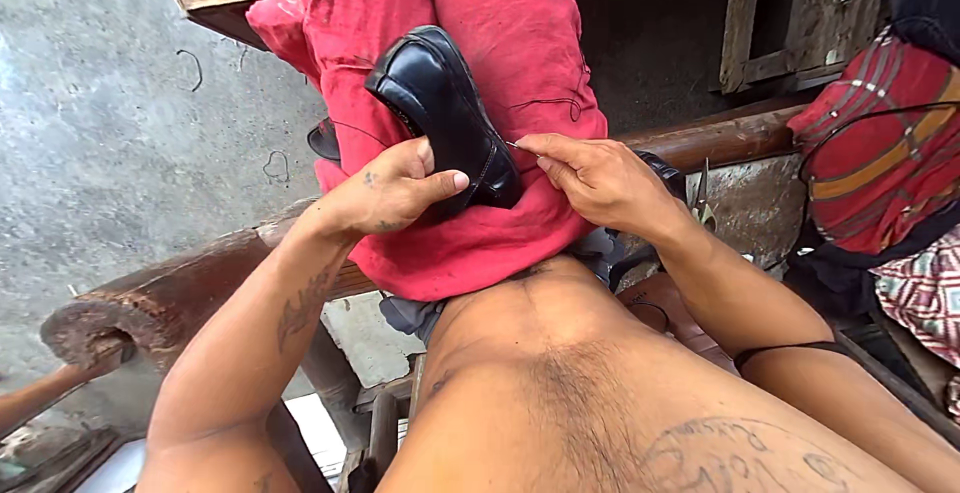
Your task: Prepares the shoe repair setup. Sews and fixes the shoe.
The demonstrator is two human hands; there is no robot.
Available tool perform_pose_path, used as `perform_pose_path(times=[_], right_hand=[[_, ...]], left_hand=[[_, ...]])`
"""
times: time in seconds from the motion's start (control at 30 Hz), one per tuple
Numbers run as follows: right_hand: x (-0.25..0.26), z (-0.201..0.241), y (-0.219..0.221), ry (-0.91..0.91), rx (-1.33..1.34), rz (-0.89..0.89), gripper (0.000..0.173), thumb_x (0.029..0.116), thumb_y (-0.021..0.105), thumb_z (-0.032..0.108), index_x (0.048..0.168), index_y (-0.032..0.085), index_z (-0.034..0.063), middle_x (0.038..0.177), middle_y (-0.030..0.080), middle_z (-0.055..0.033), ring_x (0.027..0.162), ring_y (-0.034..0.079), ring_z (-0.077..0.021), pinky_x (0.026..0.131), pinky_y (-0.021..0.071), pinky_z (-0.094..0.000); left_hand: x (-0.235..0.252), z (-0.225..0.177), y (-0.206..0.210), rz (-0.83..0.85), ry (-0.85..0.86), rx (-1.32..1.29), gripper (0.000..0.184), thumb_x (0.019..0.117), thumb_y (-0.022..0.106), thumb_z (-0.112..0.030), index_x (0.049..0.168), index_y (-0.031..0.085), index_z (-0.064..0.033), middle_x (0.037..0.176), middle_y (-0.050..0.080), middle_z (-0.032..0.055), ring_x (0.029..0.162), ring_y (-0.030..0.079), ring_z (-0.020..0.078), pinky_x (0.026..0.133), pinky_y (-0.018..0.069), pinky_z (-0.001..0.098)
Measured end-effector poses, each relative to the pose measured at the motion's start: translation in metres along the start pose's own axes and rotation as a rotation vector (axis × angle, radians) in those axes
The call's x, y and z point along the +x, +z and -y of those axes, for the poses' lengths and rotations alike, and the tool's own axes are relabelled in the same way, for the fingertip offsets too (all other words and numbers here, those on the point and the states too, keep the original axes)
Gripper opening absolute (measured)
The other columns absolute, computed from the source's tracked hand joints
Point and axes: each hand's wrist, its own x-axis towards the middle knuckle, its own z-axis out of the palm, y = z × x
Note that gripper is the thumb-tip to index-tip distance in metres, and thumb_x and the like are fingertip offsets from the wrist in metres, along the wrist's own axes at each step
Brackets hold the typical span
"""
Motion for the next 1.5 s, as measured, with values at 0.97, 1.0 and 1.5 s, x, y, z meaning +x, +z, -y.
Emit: perform_pose_path(times=[0.97,1.0,1.5], right_hand=[[0.082,0.024,-0.070,0.093,-0.097,0.656,0.028,0.1091,0.049,0.018,0.119,0.075,0.0182,0.071,0.064,0.0029,0.055,0.053,-0.0075,0.055,0.0477,-0.0296],[0.084,0.024,-0.068,0.109,-0.056,0.670,0.027,0.1093,0.049,0.018,0.117,0.074,0.0164,0.069,0.062,0.0023,0.052,0.050,-0.0072,0.051,0.0451,-0.0272],[0.058,0.033,-0.036,-0.165,-0.476,0.314,0.025,0.1092,0.045,0.025,0.109,0.066,0.0124,0.098,0.067,-0.0114,0.090,0.070,-0.0335,0.070,0.0547,-0.0552]], left_hand=[[0.010,0.020,-0.010,0.088,0.225,0.095,0.015,0.1023,0.054,-0.006,0.114,0.064,-0.0048,0.102,0.072,-0.0037,0.096,0.067,-0.0016,0.089,0.0562,0.0190],[0.010,0.021,-0.009,0.086,0.236,0.092,0.013,0.1022,0.055,-0.006,0.112,0.064,-0.0045,0.100,0.072,-0.0035,0.095,0.067,-0.0016,0.087,0.0565,0.0188],[-0.084,0.033,-0.146,-0.576,0.159,0.605,0.025,0.1021,0.061,-0.032,0.113,0.069,-0.0115,0.124,0.070,0.0023,0.109,0.068,0.0113,0.095,0.0574,0.0351]])
